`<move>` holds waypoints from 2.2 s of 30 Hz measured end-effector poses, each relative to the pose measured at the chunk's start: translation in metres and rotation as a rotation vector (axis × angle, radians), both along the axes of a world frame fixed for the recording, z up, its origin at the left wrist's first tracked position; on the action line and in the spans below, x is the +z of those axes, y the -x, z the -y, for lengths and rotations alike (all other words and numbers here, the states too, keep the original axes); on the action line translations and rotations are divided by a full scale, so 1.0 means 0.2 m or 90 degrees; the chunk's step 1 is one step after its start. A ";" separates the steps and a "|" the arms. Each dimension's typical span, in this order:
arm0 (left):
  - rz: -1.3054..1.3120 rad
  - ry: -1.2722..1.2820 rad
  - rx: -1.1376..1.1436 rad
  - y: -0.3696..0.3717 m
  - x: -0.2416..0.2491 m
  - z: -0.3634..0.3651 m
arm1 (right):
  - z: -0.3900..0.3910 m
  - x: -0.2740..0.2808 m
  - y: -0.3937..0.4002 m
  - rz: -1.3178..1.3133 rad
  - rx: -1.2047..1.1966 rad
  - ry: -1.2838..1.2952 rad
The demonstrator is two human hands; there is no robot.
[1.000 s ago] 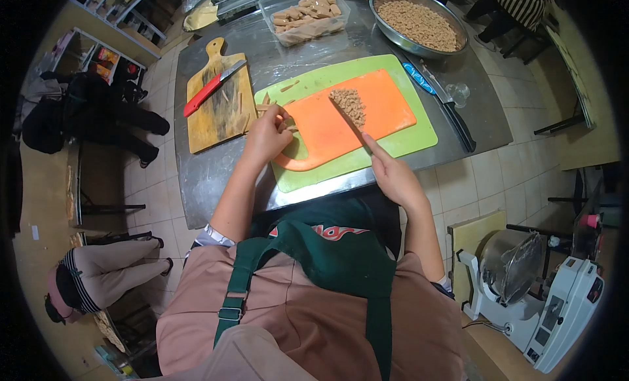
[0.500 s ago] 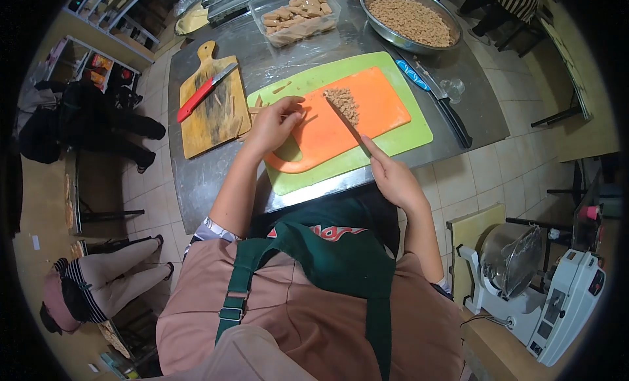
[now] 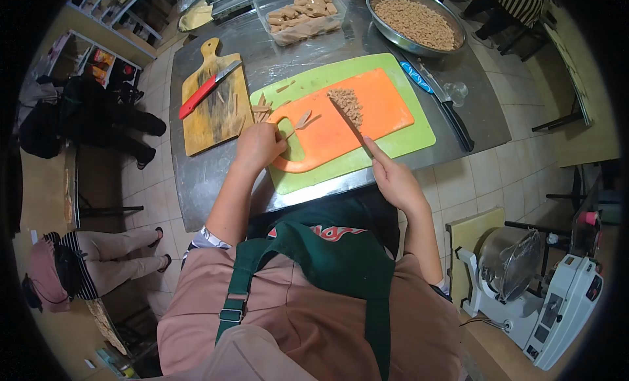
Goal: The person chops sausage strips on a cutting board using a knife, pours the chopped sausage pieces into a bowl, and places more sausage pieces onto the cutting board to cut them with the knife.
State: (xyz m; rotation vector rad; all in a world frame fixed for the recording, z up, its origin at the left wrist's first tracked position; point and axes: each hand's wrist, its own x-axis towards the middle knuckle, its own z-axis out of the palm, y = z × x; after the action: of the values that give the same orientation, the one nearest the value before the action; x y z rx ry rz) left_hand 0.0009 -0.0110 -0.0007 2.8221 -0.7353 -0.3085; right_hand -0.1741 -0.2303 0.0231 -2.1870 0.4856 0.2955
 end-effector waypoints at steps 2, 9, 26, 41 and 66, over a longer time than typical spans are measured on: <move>-0.005 0.000 0.005 -0.01 0.01 -0.01 | 0.00 0.01 0.00 -0.014 -0.001 -0.004; -0.059 0.147 0.030 0.00 0.16 0.04 | -0.01 0.02 0.02 0.007 -0.003 -0.011; -0.038 0.262 -0.020 -0.08 0.02 0.22 | 0.00 -0.06 0.08 0.092 0.035 0.011; -0.144 0.419 0.110 -0.17 -0.08 0.20 | -0.11 -0.01 0.00 0.100 0.066 0.009; -0.136 0.532 0.196 -0.17 -0.14 0.34 | -0.18 0.00 -0.14 0.077 0.051 0.002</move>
State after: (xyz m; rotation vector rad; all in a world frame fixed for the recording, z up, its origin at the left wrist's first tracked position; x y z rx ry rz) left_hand 0.0339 -0.0791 -0.0292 2.0195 -0.2705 -0.1832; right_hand -0.1462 -0.1946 0.0235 -2.2158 0.3314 0.2038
